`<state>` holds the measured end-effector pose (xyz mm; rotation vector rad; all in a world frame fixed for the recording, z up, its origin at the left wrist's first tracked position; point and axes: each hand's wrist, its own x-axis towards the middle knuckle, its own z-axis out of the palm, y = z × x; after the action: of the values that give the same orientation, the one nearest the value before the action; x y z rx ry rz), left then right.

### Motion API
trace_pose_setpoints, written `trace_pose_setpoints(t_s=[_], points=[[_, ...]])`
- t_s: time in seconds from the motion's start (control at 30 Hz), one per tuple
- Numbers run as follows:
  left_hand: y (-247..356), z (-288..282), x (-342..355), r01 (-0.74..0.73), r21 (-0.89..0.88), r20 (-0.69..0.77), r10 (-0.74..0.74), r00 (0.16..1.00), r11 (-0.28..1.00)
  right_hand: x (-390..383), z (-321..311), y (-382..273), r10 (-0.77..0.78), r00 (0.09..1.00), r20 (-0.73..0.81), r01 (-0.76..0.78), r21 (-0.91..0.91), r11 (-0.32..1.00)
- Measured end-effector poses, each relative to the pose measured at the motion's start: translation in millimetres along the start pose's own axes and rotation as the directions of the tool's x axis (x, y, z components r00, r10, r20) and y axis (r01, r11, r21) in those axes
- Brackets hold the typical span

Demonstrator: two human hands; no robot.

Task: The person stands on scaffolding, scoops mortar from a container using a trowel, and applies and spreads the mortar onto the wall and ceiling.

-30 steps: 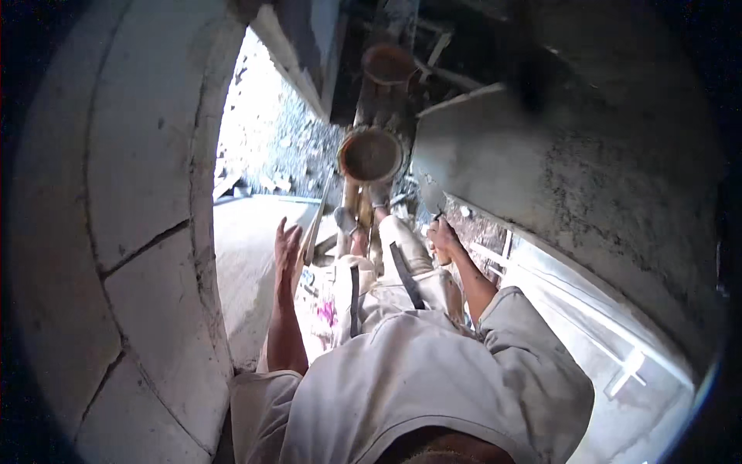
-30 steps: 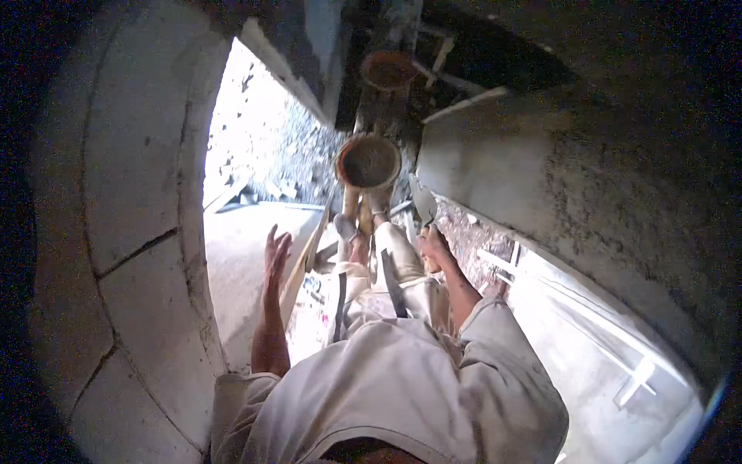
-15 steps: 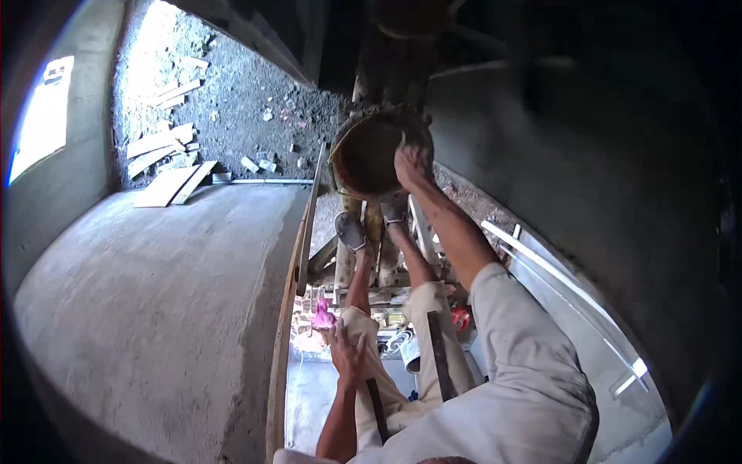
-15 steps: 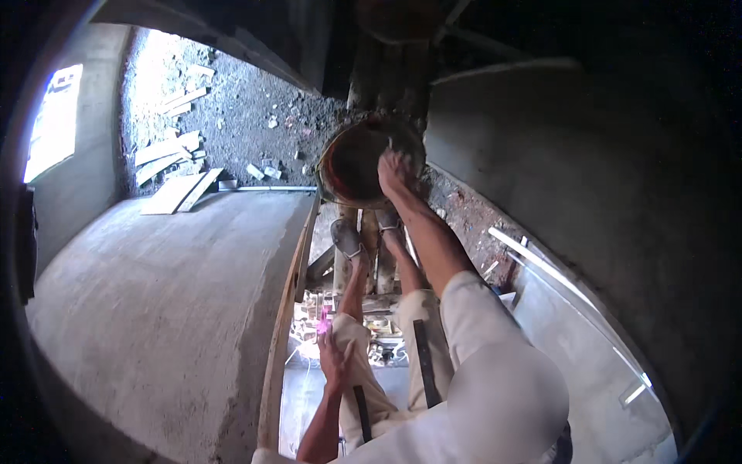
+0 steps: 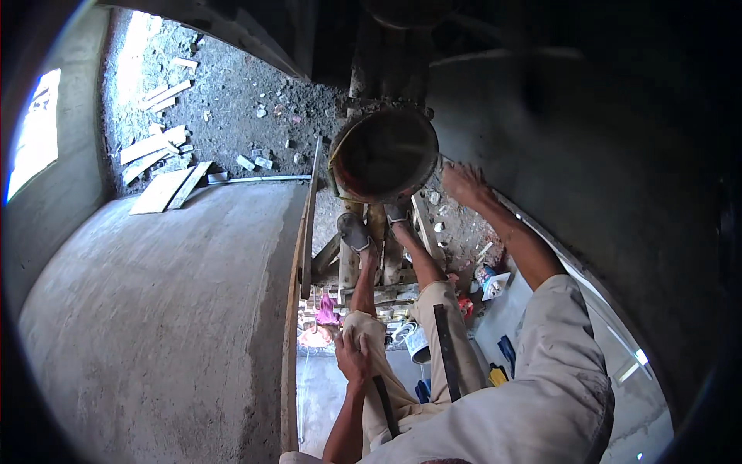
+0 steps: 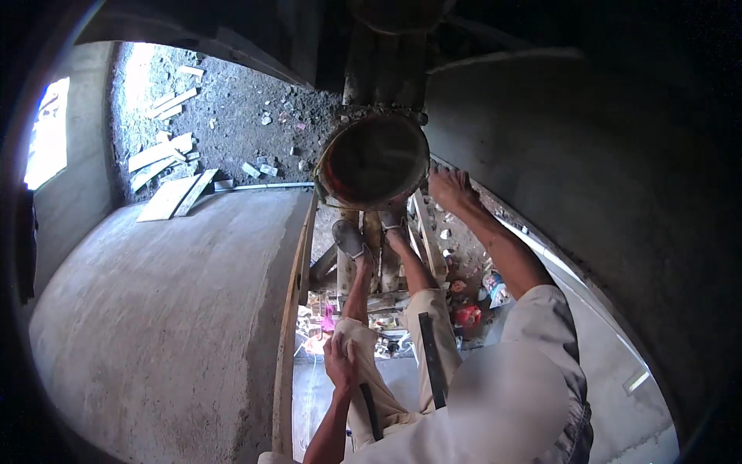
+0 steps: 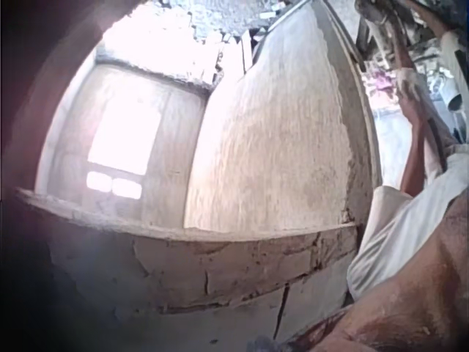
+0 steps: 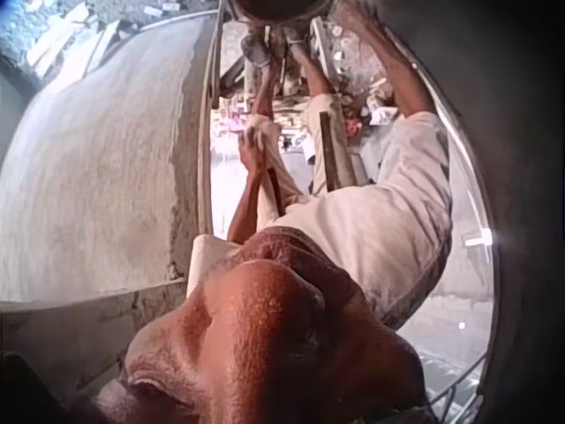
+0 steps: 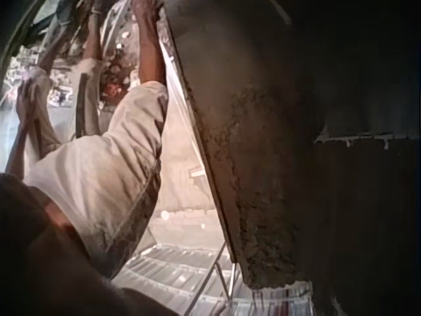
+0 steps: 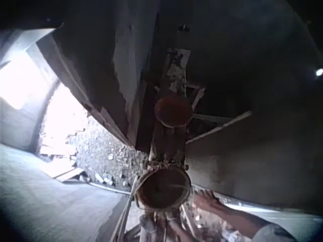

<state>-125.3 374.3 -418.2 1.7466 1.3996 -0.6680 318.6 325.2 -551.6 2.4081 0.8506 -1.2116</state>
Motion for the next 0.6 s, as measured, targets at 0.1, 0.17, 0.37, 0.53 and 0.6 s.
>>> trace_pose_setpoints(t_s=[0.1,0.17,0.37,0.53,0.6], points=[[6.2,6.9,-0.8,-0.025,0.010,0.005,0.025,1.000,1.000,36.8,1.5,14.3,0.057,0.996,-0.074,-0.064,-0.088,0.994],[1.0,0.9,0.3,-0.022,0.032,-0.026,0.023,0.999,0.999,73.9,23.3,-20.6,0.181,0.983,-0.034,-0.180,0.019,0.983],[30.0,30.7,-2.7,-0.035,0.064,-0.058,0.039,0.998,0.997,118.0,184.9,-3.8,0.011,0.984,-0.180,0.031,0.231,0.972],[4.5,-1.1,-0.3,0.051,0.193,-0.134,-0.025,0.991,0.980,91.6,134.0,-75.3,-0.362,0.927,-0.101,0.373,0.347,0.860],[10.3,-1.9,1.4,0.048,0.197,-0.113,-0.025,0.993,0.979,88.2,105.6,-66.4,-0.383,0.923,-0.040,0.364,0.416,0.834]])
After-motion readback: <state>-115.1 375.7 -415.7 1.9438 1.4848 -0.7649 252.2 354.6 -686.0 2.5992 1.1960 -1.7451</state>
